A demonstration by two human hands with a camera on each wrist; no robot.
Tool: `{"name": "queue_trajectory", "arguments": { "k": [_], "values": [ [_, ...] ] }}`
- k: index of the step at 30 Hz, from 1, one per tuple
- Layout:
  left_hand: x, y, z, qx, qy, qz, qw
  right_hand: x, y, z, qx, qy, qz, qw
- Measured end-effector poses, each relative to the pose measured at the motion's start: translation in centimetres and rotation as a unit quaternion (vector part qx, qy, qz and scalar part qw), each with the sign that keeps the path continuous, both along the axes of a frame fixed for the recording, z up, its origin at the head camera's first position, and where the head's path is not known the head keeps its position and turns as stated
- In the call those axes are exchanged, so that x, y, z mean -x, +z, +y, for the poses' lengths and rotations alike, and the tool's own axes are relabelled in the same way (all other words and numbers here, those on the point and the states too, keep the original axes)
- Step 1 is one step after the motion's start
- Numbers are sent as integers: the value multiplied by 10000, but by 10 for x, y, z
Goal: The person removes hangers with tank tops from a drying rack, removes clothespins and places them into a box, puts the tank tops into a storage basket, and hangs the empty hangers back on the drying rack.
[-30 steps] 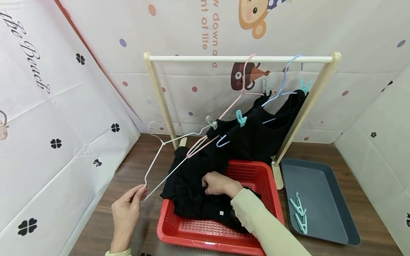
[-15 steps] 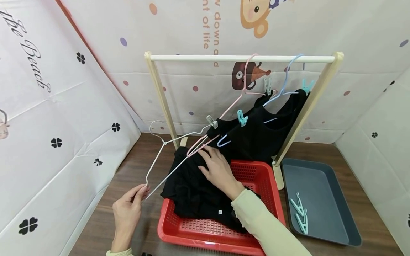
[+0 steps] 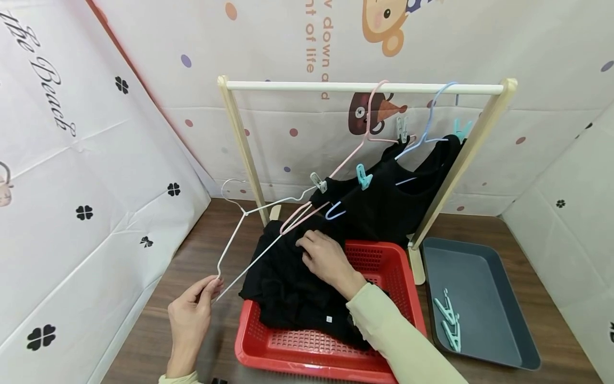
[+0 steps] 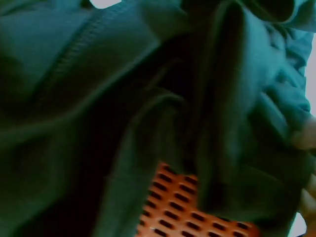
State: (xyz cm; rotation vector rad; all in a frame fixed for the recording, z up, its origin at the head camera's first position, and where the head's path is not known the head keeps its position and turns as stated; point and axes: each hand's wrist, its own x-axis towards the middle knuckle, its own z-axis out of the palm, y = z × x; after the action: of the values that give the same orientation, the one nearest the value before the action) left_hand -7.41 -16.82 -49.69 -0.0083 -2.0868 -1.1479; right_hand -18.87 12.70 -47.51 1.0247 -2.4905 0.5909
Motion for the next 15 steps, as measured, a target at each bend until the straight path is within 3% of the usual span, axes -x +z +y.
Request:
{"name": "queue_trajectory", "arguments": {
  "k": [3,6,10,15],
  "values": [
    [0,0,0,29,-11,-20,10000,-4,-1,-1,-580,228,-587,9963],
    [-1,1,0,-2,-49,-35,10000,-4,-5,0,-1062,354,-1369,9842],
    [-1,1,-1,40,-69,14,10000,-4,-5,4,-1145,302,-2325,9654],
    [-1,3,-2,70,-62,204,9997,-6,1,9,-1204,277,-2941,9477]
  ]
}}
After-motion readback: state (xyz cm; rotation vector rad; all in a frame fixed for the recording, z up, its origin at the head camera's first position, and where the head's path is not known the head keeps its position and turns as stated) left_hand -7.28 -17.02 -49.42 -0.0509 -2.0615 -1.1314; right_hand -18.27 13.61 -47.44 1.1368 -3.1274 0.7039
